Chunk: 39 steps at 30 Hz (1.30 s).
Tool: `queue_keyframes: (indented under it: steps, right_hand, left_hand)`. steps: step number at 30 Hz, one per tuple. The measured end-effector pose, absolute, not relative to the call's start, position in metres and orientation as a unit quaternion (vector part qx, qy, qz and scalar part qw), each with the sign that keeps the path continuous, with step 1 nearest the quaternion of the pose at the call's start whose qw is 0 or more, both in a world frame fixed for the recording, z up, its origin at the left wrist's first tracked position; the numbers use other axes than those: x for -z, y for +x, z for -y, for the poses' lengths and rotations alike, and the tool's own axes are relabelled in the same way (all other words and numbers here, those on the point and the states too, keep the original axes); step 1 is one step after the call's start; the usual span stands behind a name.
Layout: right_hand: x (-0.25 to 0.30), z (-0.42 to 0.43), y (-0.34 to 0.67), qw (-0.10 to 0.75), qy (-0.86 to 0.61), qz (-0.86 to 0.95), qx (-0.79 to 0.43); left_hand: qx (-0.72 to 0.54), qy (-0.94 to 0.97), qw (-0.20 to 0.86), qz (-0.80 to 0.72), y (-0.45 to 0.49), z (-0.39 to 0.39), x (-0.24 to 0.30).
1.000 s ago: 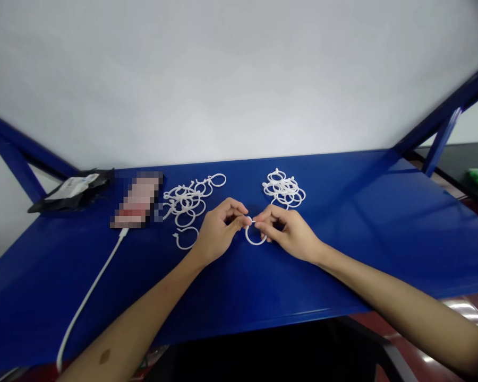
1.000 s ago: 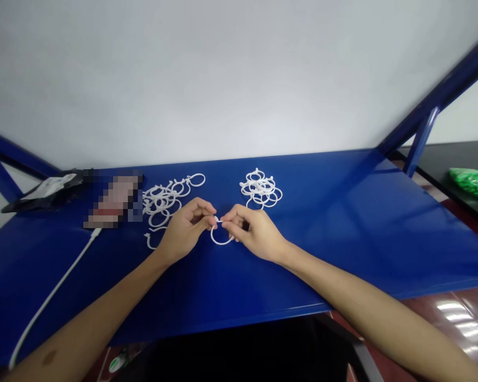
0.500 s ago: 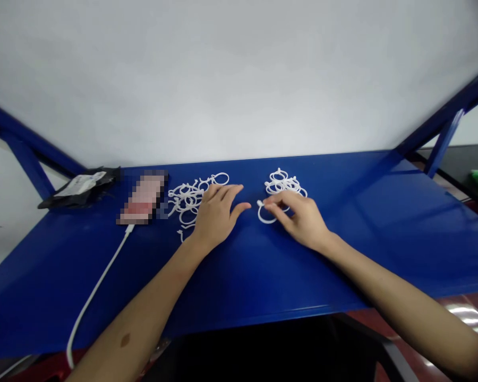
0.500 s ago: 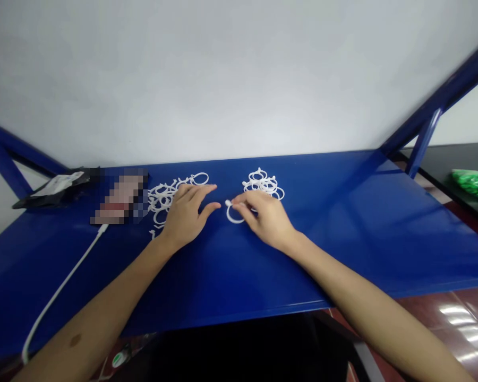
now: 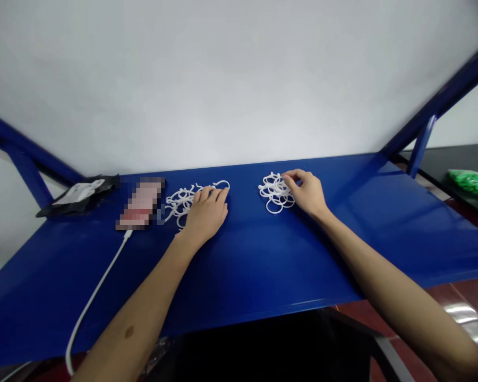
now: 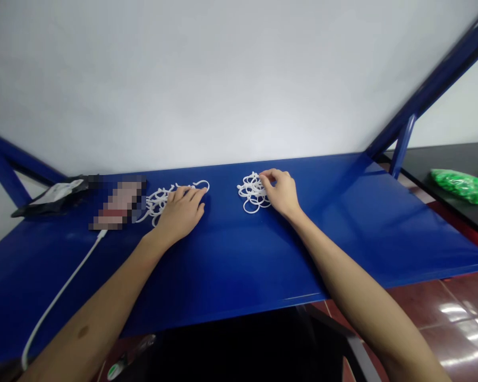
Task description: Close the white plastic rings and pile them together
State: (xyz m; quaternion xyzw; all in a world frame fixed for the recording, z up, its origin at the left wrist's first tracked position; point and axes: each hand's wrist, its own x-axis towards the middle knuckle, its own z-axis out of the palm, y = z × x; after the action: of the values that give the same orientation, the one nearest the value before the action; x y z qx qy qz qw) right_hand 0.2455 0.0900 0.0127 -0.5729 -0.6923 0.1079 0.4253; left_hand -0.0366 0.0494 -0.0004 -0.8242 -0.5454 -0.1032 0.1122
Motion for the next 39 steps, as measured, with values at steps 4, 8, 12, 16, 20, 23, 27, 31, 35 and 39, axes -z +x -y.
queue_keyframes:
  steps: [4, 8, 12, 16, 20, 23, 27, 31, 35, 39]
  right_hand:
    - [-0.006, -0.090, 0.242, 0.398, -0.554, 0.728, -0.074]
    - [-0.007, -0.085, 0.241, 0.409, -0.549, 0.729, -0.022]
    - [-0.018, -0.070, 0.236, 0.422, -0.522, 0.741, 0.008]
    - [-0.030, -0.046, 0.222, 0.424, -0.463, 0.776, -0.050]
    - [-0.033, -0.025, 0.205, 0.408, -0.435, 0.770, -0.227]
    - [-0.029, -0.019, 0.198, 0.398, -0.428, 0.756, -0.296]
    - [-0.023, -0.021, 0.198, 0.411, -0.420, 0.742, -0.323]
    - [-0.024, -0.020, 0.201, 0.417, -0.414, 0.736, -0.335]
    - [-0.024, -0.016, 0.198, 0.402, -0.398, 0.743, -0.358]
    - [-0.023, -0.011, 0.197, 0.377, -0.367, 0.762, -0.376]
  left_hand:
    - [0.113, -0.844, 0.117, 0.511, -0.036, -0.049, -0.001]
    - [0.153, -0.870, 0.118, 0.453, -0.035, -0.044, -0.002]
    - [0.214, -0.887, 0.133, 0.387, -0.029, -0.031, -0.009]
    - [0.292, -0.882, 0.164, 0.331, -0.019, -0.012, -0.020]
    - [0.336, -0.884, 0.168, 0.279, -0.011, -0.002, -0.026]
    - [0.344, -0.887, 0.158, 0.264, -0.009, 0.000, -0.024]
    - [0.389, -0.871, 0.094, 0.283, -0.006, 0.002, -0.023]
    - [0.476, -0.795, -0.039, 0.373, -0.005, 0.001, -0.023]
    - [0.482, -0.760, -0.151, 0.409, -0.007, -0.006, -0.019]
    - [0.484, -0.752, -0.174, 0.413, -0.009, -0.011, -0.013]
